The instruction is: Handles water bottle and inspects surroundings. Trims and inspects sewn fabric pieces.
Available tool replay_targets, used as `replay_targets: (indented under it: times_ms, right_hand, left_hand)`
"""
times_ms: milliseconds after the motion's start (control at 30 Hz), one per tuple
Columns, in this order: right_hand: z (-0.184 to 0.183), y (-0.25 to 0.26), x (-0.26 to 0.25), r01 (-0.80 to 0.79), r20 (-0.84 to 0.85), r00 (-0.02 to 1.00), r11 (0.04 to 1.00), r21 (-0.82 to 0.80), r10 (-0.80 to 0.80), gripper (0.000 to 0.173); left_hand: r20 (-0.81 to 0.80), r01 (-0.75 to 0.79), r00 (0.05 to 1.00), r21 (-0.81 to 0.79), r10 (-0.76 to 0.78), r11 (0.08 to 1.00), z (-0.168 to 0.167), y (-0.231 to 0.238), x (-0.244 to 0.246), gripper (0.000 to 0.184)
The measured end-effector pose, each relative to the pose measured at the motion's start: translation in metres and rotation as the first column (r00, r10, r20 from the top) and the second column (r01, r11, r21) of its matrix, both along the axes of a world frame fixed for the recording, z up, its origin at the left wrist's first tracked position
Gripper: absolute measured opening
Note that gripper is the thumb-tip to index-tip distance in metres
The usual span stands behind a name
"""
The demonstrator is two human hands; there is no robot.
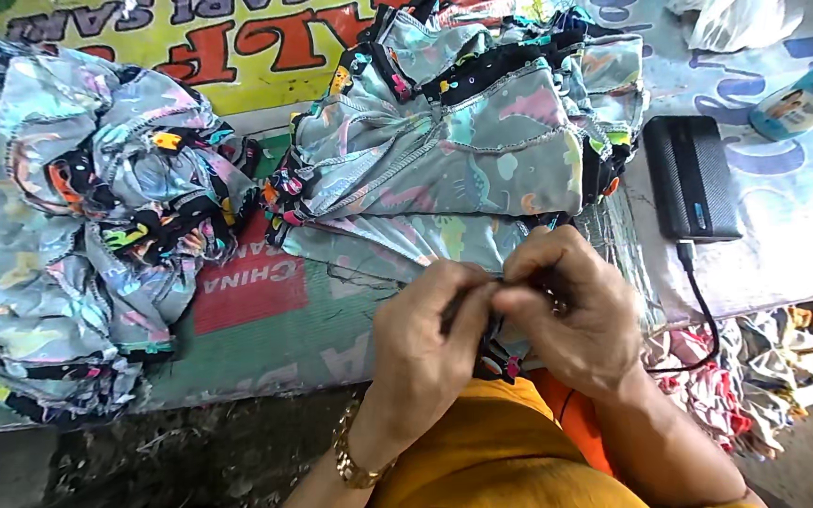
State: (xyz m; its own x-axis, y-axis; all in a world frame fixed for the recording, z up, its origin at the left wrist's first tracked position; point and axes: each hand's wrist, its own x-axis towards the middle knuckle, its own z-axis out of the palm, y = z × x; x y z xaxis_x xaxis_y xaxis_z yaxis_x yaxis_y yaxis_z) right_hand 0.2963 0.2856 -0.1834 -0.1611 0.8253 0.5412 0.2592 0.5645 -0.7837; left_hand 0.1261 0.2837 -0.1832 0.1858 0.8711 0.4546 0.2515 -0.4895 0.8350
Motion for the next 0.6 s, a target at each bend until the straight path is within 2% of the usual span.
replay_targets:
  times_ms: [67,133,233,300,400,500,533,600]
  right_hand:
    - [-0.005,-0.004,-0.003,0.081,0.166,0.983,0.997,-0.013,-0.078,0.033]
    - [-0.007,-0.006,-0.003,0.055,0.189,0.981,0.996,-0.075,-0.04,0.022]
    - [-0.002,-0.003,0.007,-0.148,-0.077,0.988,0.958,-0.244,0.133,0.01]
    - [0.0,0.003,0.011,-0.229,-0.227,0.96,0.928,-0.294,0.164,0.008]
    - [0.0,0.008,0.009,-0.239,-0.285,0.948,0.909,-0.342,0.142,0.011]
    - [-0.001,0.01,0.0,-0.101,-0.094,0.993,0.937,-0.333,0.074,0.018]
    - [-0.003,0.01,-0.003,-0.049,0.022,0.998,0.954,-0.297,0.058,0.017]
    - [-0.005,0.009,-0.006,0.01,0.242,0.969,0.978,-0.208,0.042,0.014]
  left_hand:
    - [0.125,0.01,0.992,-0.116,0.004,0.993,0.004,0.003,-0.005,0.004]
    - [0.166,0.017,0.986,-0.154,0.009,0.988,0.005,0.005,-0.008,0.006]
    - [0.169,0.013,0.986,-0.135,0.01,0.991,0.003,0.006,-0.008,0.007]
    - [0.183,0.012,0.983,-0.122,0.01,0.992,0.002,0.006,-0.007,0.008]
    - [0.081,0.004,0.997,0.006,-0.004,1.0,-0.001,0.006,-0.007,0.009]
    - [-0.147,-0.046,0.985,0.283,0.09,0.958,-0.006,0.001,-0.006,0.014]
    - [-0.173,-0.057,0.977,0.36,0.127,0.931,-0.008,-0.001,-0.005,0.013]
    - [-0.182,-0.069,0.971,0.419,0.158,0.905,-0.01,-0.003,-0.007,0.009]
